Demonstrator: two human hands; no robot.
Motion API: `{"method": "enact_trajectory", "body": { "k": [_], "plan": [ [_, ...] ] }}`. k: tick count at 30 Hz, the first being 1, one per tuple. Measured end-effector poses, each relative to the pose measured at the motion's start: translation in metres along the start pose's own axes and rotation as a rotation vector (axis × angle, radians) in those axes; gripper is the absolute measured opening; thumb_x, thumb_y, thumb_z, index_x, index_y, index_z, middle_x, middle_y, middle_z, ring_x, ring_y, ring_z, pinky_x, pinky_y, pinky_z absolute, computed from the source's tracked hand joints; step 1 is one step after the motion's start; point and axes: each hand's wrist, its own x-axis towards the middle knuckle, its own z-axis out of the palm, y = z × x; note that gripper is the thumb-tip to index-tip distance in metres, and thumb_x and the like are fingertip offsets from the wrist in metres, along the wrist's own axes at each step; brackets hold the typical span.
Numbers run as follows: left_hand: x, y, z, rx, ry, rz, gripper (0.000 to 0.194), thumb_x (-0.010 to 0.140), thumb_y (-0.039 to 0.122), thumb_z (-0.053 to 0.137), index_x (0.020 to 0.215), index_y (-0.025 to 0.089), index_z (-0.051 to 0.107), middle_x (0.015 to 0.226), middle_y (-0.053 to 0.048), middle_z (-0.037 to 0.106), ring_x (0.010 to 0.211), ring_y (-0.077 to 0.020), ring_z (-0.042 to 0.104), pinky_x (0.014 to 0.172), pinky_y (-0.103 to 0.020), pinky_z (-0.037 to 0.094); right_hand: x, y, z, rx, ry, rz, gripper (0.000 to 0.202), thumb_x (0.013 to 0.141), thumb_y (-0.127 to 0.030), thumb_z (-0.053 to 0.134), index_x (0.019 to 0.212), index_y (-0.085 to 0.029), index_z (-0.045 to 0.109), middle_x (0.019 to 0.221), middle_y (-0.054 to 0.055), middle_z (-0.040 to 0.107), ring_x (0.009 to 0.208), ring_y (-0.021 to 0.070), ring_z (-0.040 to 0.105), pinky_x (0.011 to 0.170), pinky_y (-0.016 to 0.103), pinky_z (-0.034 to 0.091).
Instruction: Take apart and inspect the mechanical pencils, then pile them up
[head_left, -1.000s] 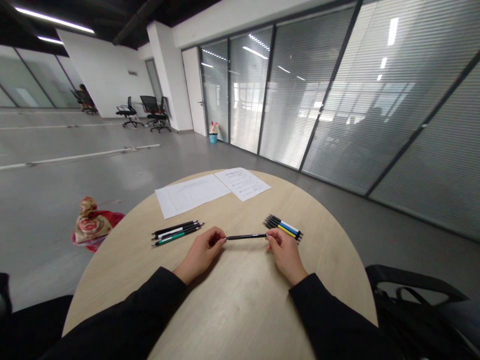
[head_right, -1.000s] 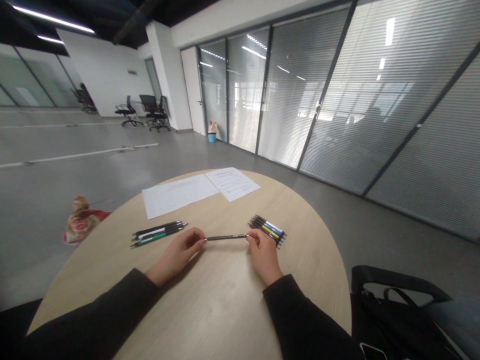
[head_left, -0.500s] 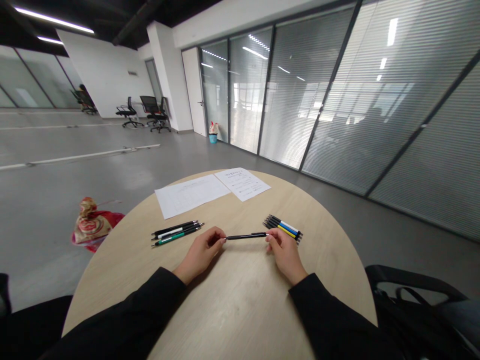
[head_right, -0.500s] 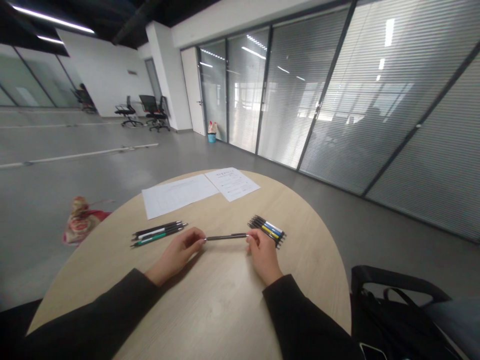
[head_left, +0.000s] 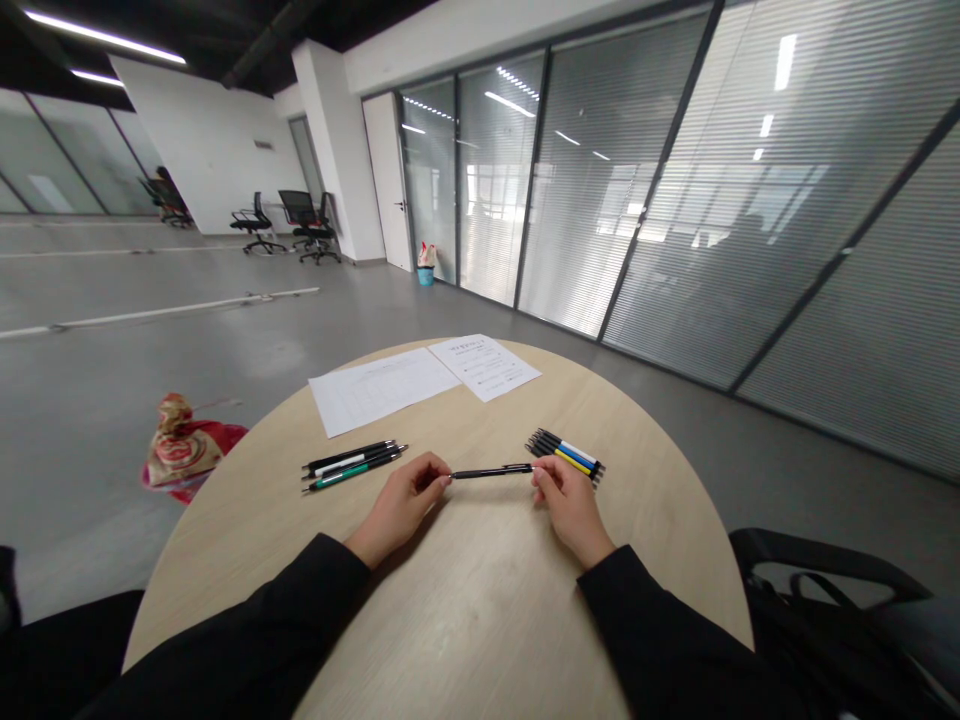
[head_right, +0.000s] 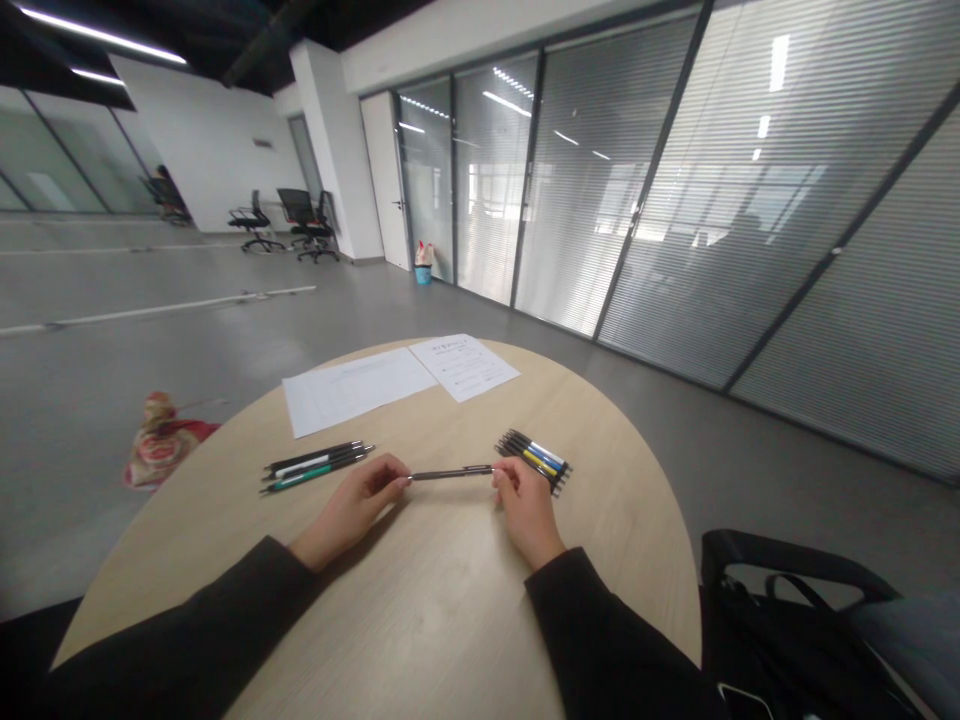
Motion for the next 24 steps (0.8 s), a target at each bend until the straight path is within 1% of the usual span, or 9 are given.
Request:
{"method": "enact_trajectory", "body": {
  "k": [13, 24],
  "plan": [
    [-0.0001, -0.0006, 0.0001, 0.000, -0.001, -0.004, 0.020, 0.088, 0.037, 0.058, 0.082, 0.018, 0.061, 0.074, 0.000, 0.062, 0.069, -0.0167, 0.055, 0.065, -0.028, 0.043, -0.0001, 0.0042, -0.0007, -0.038, 0.003, -0.018, 0.027, 0.093, -0.042, 0.052, 0.088, -0.018, 0.063, 0.065, -0.001, 0.058, 0.057, 0.0152, 0.056, 0.055, 0.025, 0.044],
    [0.0001, 0.0014, 0.0000, -0.010, -0.001, -0.006, 0.019, 0.087, 0.035, 0.059, 0.081, 0.018, 0.062, 0.075, -0.001, 0.063, 0.069, -0.0166, 0.056, 0.065, -0.028, 0.043, -0.0011, -0.0017, -0.0015, -0.086, -0.011, -0.030, 0.026, 0.095, -0.041, 0.050, 0.085, -0.019, 0.060, 0.061, -0.002, 0.056, 0.056, 0.0152, 0.054, 0.057, 0.026, 0.041]
  ]
}}
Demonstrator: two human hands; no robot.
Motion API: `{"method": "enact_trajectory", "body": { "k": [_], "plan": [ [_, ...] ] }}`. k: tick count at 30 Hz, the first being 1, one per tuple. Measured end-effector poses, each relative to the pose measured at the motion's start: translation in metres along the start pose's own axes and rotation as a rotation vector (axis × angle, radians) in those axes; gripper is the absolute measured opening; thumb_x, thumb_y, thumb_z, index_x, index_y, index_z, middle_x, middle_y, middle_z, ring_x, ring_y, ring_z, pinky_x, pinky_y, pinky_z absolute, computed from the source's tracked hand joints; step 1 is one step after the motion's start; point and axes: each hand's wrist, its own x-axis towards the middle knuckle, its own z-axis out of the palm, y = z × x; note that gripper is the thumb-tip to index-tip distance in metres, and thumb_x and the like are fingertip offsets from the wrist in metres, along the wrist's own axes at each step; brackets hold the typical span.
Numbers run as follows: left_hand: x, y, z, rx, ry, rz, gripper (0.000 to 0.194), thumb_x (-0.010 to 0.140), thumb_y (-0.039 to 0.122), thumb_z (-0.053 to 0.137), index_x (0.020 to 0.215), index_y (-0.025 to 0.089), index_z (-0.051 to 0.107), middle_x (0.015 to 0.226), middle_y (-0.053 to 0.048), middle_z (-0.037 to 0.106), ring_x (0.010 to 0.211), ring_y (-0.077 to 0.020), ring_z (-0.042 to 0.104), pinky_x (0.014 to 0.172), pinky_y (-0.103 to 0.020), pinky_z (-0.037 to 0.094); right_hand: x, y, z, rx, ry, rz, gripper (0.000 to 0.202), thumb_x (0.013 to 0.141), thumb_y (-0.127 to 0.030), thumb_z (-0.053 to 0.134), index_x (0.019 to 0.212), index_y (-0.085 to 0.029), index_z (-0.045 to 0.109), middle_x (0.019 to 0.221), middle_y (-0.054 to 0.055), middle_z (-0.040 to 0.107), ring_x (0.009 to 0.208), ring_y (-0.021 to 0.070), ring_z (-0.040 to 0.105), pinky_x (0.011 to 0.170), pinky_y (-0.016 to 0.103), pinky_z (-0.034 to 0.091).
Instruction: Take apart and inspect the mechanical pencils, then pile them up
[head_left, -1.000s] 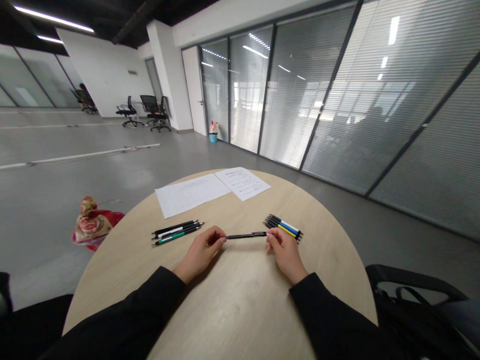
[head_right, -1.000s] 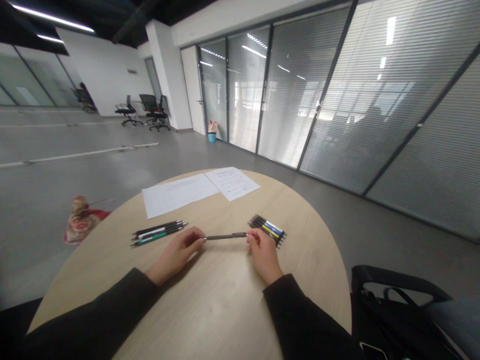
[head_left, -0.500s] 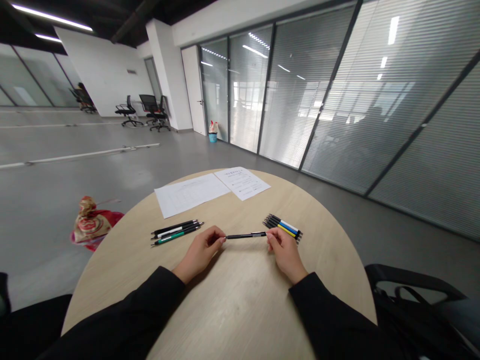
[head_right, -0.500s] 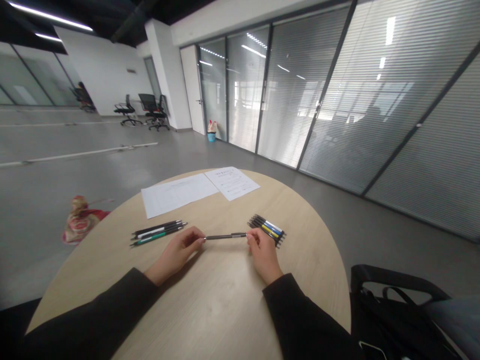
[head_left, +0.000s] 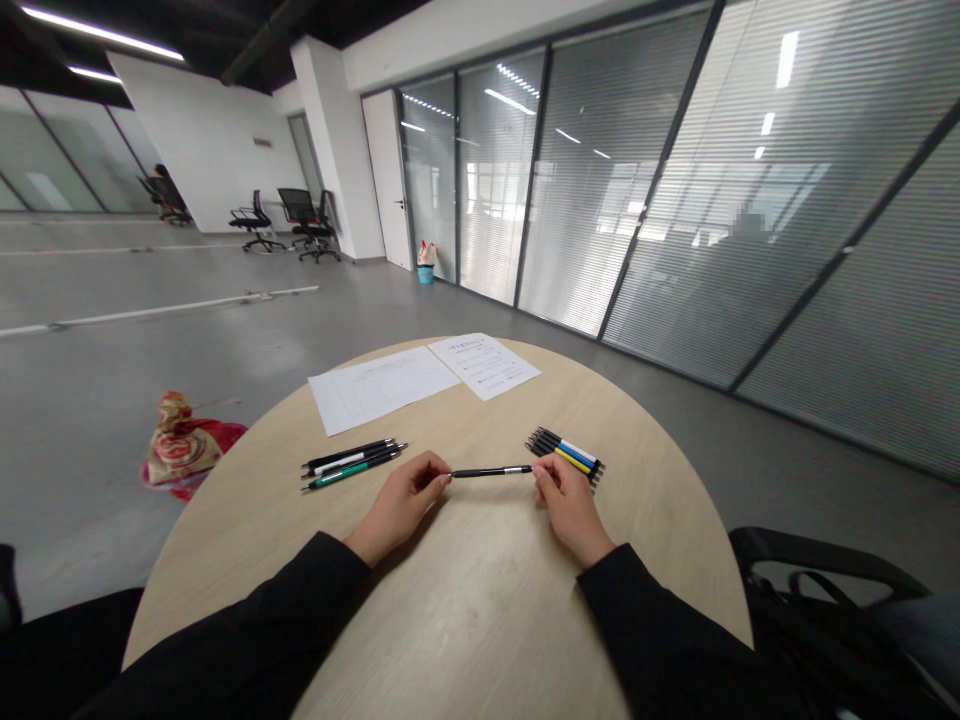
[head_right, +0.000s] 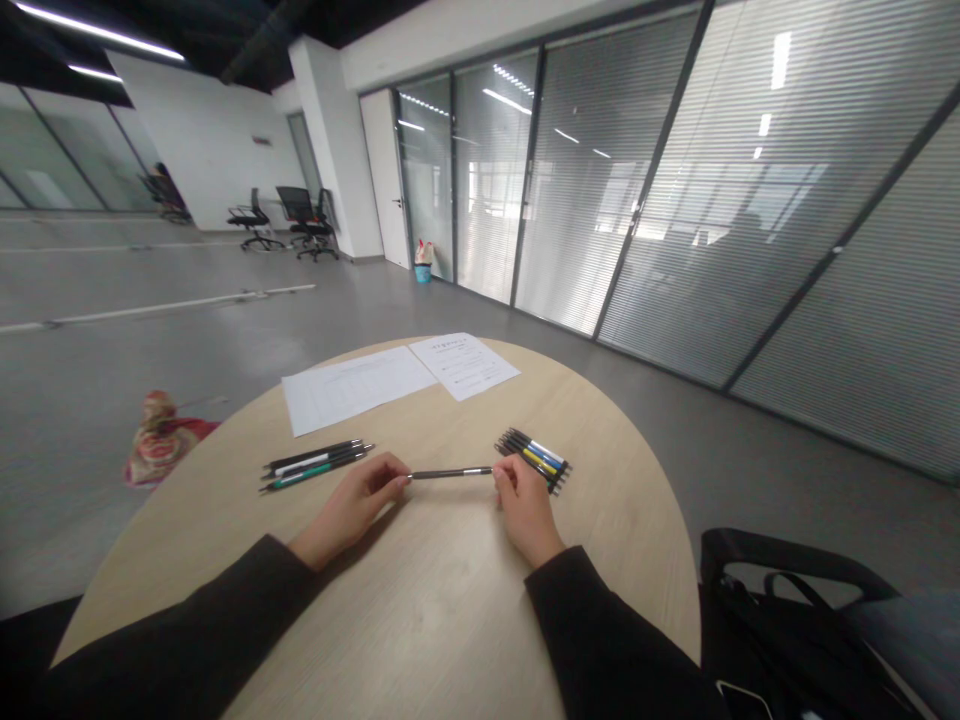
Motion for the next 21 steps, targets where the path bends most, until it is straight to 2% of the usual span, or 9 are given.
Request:
{"method": "enact_trajectory", "body": {
  "k": [21],
  "plan": [
    [0.0002, 0.0016, 0.0011, -0.009, 0.002, -0.006, 0.021, 0.087, 0.038, 0.060, 0.079, 0.018, 0.061, 0.071, 0.000, 0.062, 0.066, -0.0161, 0.055, 0.063, -0.027, 0.042, 0.0002, 0.0031, 0.0004, -0.019, -0.018, -0.015, 0.030, 0.097, -0.044, 0.047, 0.079, -0.021, 0.055, 0.057, -0.003, 0.055, 0.055, 0.0154, 0.052, 0.058, 0.026, 0.039]
  ]
}}
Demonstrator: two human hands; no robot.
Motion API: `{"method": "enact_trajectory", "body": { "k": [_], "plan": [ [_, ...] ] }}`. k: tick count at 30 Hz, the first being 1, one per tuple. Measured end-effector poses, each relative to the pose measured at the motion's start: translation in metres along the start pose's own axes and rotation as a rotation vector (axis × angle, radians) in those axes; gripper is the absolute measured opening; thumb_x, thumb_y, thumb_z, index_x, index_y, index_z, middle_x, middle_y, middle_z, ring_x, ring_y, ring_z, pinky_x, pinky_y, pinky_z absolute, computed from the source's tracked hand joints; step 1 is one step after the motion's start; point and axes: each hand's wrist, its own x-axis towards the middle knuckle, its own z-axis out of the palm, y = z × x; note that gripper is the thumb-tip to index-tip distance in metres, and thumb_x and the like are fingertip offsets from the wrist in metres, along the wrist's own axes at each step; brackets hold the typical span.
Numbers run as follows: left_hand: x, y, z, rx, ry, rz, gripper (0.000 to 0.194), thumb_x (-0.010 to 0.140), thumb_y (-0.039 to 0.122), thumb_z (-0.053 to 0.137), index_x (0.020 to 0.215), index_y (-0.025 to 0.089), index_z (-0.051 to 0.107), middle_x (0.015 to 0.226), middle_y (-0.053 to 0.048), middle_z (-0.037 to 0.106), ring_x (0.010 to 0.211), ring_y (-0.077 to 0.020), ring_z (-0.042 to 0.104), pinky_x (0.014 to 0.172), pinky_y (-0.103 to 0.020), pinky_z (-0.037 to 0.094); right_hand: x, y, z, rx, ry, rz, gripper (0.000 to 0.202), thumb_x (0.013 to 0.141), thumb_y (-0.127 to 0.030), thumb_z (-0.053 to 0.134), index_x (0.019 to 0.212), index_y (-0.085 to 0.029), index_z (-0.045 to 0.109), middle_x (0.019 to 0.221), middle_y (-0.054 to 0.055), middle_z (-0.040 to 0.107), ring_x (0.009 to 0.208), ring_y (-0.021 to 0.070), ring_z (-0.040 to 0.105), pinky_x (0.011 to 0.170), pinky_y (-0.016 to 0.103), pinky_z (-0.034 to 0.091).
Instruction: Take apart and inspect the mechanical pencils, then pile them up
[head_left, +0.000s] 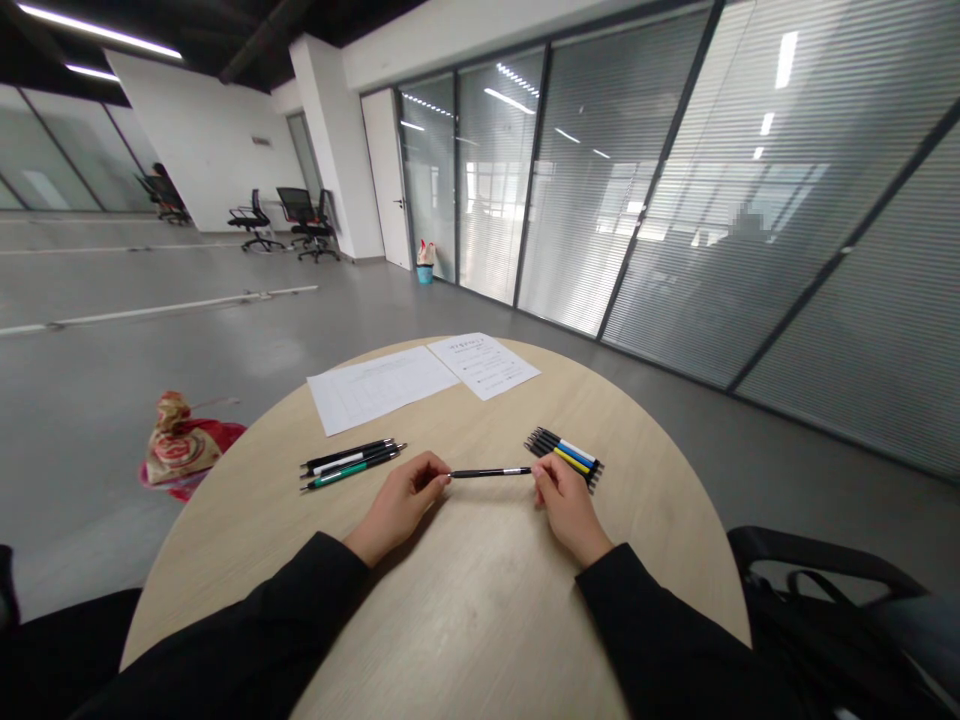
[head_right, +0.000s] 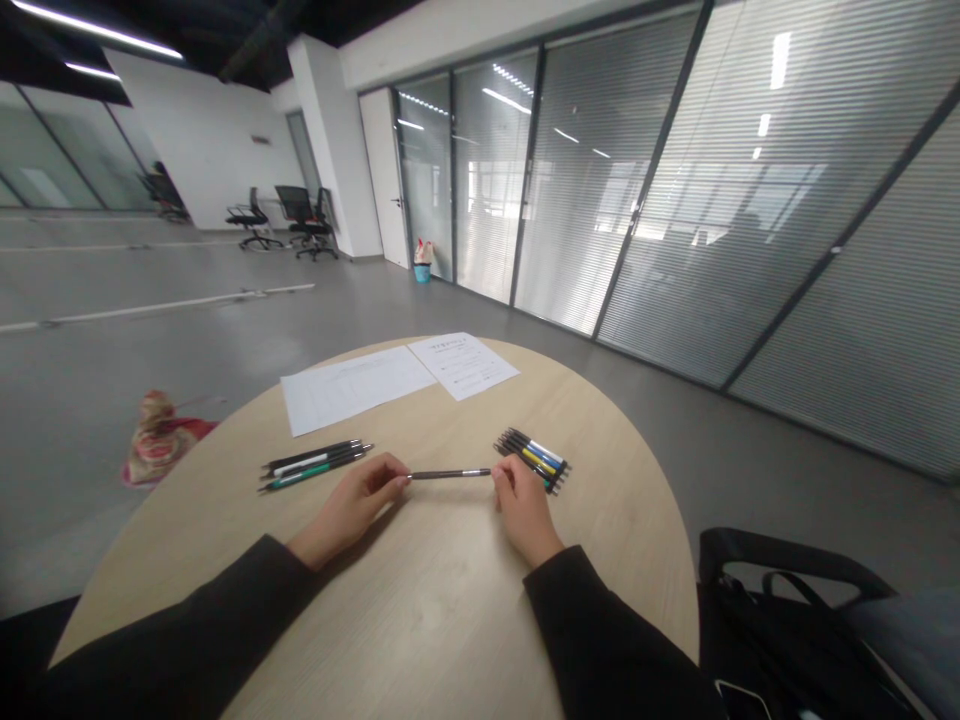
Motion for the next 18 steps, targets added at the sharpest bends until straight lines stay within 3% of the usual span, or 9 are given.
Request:
{"method": "enact_trajectory", "body": {
  "k": [18],
  "plan": [
    [-0.0004, -0.0021, -0.0003, 0.003, -0.003, -0.016, 0.020, 0.087, 0.037, 0.060, 0.081, 0.018, 0.062, 0.073, 0.000, 0.062, 0.068, -0.0165, 0.056, 0.064, -0.027, 0.043, -0.0002, -0.0044, -0.0020, -0.036, -0.018, 0.002, 0.028, 0.098, -0.039, 0.045, 0.078, -0.021, 0.054, 0.059, -0.004, 0.055, 0.057, 0.0149, 0.052, 0.060, 0.026, 0.036]
  ]
}}
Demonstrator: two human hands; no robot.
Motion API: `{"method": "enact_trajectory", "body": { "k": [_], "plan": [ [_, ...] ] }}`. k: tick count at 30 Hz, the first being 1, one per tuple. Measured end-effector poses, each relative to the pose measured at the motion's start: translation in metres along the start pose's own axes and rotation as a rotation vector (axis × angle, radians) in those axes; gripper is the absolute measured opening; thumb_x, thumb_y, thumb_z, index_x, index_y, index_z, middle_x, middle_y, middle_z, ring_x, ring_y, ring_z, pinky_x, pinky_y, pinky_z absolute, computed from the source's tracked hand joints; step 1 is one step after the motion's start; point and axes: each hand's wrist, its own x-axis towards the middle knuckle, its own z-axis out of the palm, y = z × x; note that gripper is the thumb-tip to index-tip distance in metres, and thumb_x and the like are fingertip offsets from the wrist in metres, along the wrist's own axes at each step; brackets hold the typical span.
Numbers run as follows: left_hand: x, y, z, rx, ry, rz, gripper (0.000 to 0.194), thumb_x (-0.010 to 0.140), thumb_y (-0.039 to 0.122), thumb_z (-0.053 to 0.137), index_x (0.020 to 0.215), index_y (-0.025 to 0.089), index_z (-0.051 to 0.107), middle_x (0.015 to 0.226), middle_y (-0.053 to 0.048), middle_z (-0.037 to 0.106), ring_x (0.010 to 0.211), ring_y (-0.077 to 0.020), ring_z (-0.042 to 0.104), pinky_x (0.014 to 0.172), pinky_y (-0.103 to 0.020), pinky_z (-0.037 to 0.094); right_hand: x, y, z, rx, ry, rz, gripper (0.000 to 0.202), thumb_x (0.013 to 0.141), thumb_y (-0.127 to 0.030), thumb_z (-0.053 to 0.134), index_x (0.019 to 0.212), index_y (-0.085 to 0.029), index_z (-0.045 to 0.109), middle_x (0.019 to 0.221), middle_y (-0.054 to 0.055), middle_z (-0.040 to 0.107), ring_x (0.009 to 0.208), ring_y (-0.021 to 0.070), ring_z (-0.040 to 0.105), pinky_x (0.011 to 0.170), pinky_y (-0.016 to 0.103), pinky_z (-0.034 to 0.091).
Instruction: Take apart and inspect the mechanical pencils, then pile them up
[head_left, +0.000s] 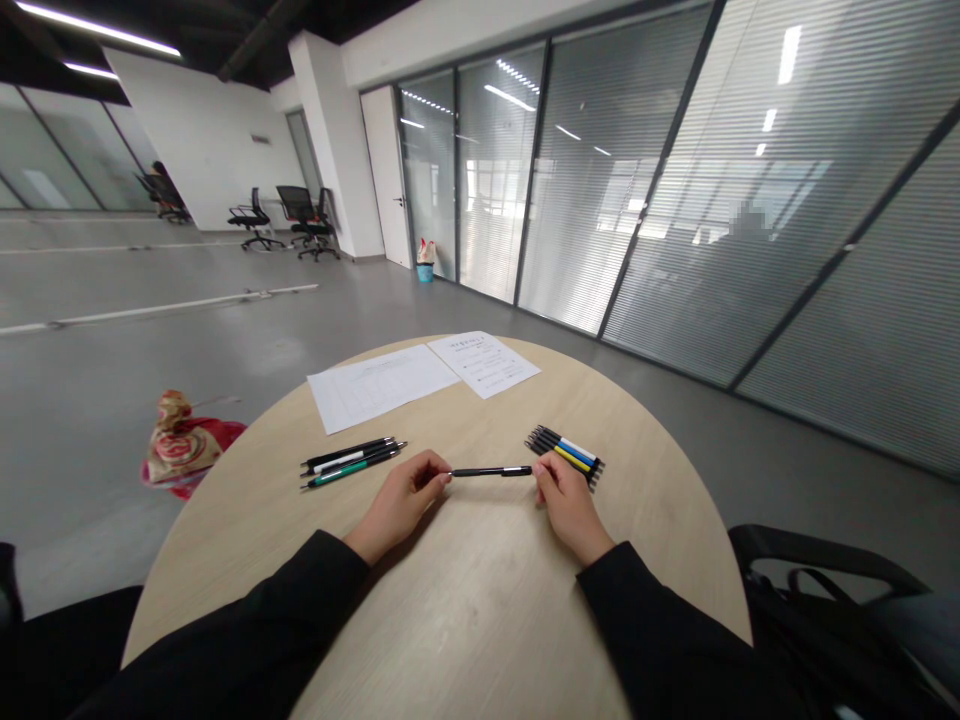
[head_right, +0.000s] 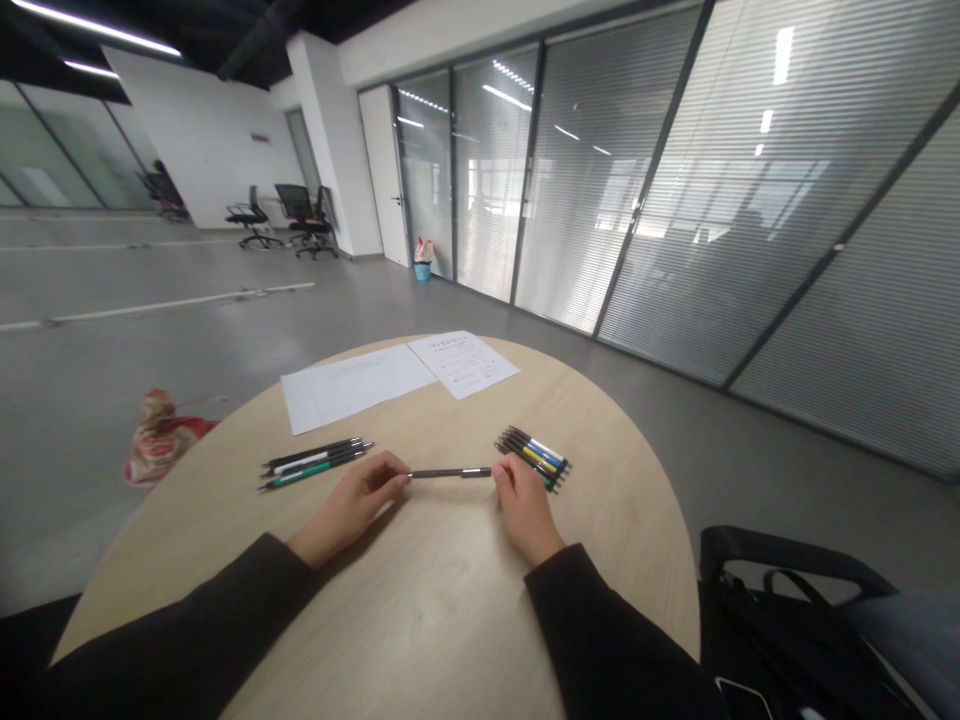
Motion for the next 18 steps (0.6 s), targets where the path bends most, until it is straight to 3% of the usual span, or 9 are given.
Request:
{"method": "enact_trajectory", "body": {
  "k": [18],
  "plan": [
    [0.0004, -0.0029, 0.0004, -0.002, -0.020, 0.005, 0.021, 0.088, 0.038, 0.059, 0.082, 0.018, 0.061, 0.073, 0.000, 0.061, 0.068, -0.0165, 0.055, 0.065, -0.028, 0.042, 0.0004, -0.0027, -0.0013, -0.040, -0.019, -0.027, 0.031, 0.099, -0.038, 0.042, 0.076, -0.021, 0.053, 0.058, -0.003, 0.054, 0.057, 0.0154, 0.051, 0.060, 0.027, 0.035]
  ]
}}
